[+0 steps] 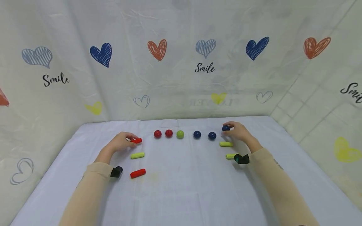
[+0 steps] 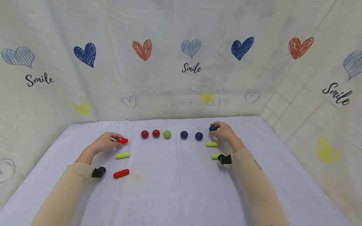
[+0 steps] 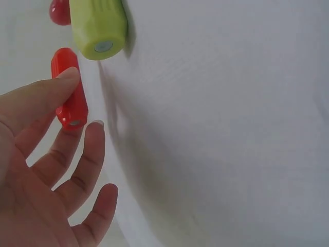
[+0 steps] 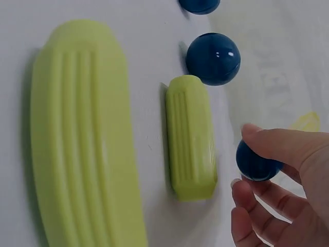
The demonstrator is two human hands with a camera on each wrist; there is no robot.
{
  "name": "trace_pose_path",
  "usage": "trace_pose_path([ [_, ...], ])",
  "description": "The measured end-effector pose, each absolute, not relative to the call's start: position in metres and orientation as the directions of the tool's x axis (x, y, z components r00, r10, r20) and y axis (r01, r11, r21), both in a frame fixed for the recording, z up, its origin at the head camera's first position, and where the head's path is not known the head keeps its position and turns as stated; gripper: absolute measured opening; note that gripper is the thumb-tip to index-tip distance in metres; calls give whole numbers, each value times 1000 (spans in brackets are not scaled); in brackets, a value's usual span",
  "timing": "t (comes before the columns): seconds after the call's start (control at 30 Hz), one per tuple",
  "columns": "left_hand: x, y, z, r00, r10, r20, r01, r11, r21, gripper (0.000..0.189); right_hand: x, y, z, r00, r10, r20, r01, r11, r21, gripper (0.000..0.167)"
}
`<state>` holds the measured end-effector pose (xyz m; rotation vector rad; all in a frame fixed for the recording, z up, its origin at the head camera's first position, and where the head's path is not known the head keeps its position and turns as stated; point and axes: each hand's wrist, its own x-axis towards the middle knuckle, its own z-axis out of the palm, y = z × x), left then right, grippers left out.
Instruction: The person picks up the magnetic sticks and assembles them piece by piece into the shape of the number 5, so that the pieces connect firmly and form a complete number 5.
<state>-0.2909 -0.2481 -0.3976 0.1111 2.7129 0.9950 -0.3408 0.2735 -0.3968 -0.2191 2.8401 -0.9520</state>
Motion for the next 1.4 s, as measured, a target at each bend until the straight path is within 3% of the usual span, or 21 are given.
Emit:
trace_pose_path([
  [0.97, -282, -227, -393, -967, 234, -103, 113, 752, 649, 32, -309, 249, -374, -932, -360, 44, -313, 736, -601, 48],
  [1.4, -280, -203, -390, -957, 280, -76, 162, 731, 663, 29, -297, 232, -383, -920, -386, 73, -337, 681, -650, 47],
])
